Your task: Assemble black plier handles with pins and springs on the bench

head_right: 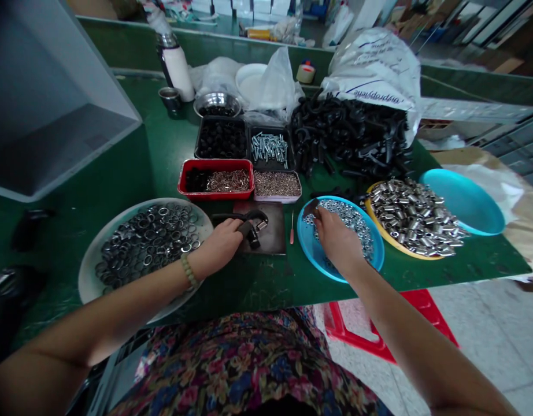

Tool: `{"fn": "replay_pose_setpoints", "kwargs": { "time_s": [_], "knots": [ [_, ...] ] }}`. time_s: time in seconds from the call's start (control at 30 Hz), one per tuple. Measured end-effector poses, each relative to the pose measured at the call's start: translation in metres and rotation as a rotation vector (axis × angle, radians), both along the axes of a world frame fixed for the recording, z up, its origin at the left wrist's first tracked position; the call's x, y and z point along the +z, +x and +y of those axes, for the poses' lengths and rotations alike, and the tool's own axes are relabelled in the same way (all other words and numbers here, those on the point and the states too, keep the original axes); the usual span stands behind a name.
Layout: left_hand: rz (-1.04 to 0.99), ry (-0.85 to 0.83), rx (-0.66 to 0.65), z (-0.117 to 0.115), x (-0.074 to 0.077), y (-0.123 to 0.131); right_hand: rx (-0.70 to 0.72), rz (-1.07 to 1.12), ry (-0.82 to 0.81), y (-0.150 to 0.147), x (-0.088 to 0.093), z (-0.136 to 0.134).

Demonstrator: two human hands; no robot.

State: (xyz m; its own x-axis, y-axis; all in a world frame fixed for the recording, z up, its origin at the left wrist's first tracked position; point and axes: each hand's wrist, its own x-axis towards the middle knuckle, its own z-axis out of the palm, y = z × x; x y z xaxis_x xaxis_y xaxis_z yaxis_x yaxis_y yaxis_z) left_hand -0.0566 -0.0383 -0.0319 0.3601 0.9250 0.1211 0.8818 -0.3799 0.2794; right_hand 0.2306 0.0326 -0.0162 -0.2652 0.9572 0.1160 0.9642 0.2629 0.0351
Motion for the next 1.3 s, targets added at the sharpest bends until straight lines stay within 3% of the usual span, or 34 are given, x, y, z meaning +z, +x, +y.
{"fn": "replay_pose_setpoints", "kwargs": {
  "time_s": [0.1,0.2,0.27,0.33,0.43,0.5,0.6,0.7,0.77,0.9,1.0,1.1,1.2,1.3],
  "knots": [
    [-0.210,-0.113,0.071,0.009,0.014,0.014,0.025,-0.104,0.147,0.027,-0.010,0.015],
    [-0.353,-0.322,0.153,0.020,0.018,0.022,0.151,-0.062,0.239,0.008,-0.002,0.042],
    [-0.249,-0.326,0.180,0.022,0.014,0.020,0.283,-0.032,0.172,-0.024,0.009,0.067],
    [-0.050,-0.220,0.150,0.022,0.013,0.013,0.359,-0.067,0.139,-0.058,0.017,0.094],
    [0.139,-0.132,0.094,0.033,0.024,0.006,0.406,-0.166,0.101,-0.093,0.018,0.123],
    [0.136,-0.101,0.114,0.060,0.037,0.009,0.424,-0.192,0.078,-0.102,0.013,0.133],
    [0.109,0.067,0.171,0.118,0.048,0.021,0.413,-0.172,0.084,-0.102,0.008,0.137],
    [0.140,0.090,0.185,0.164,0.044,0.033,0.401,-0.057,0.072,-0.094,0.009,0.132],
    [0.148,0.072,0.182,0.176,0.038,0.038,0.448,0.112,0.034,-0.087,0.011,0.121],
    [0.085,0.102,0.208,0.177,0.029,0.038,0.617,0.416,-0.147,-0.080,0.007,0.084],
    [-0.019,0.083,0.226,0.177,0.029,0.036,0.671,0.438,-0.219,-0.082,-0.007,0.065],
    [-0.246,0.066,0.211,0.171,0.037,0.033,0.668,0.399,-0.201,-0.086,-0.022,0.064],
    [-0.570,0.036,0.191,0.146,0.046,0.026,0.663,0.382,-0.178,-0.087,-0.029,0.069],
    [-0.727,-0.061,0.183,0.106,0.044,0.014,0.682,0.384,-0.175,-0.086,-0.031,0.071]
  ]
}}
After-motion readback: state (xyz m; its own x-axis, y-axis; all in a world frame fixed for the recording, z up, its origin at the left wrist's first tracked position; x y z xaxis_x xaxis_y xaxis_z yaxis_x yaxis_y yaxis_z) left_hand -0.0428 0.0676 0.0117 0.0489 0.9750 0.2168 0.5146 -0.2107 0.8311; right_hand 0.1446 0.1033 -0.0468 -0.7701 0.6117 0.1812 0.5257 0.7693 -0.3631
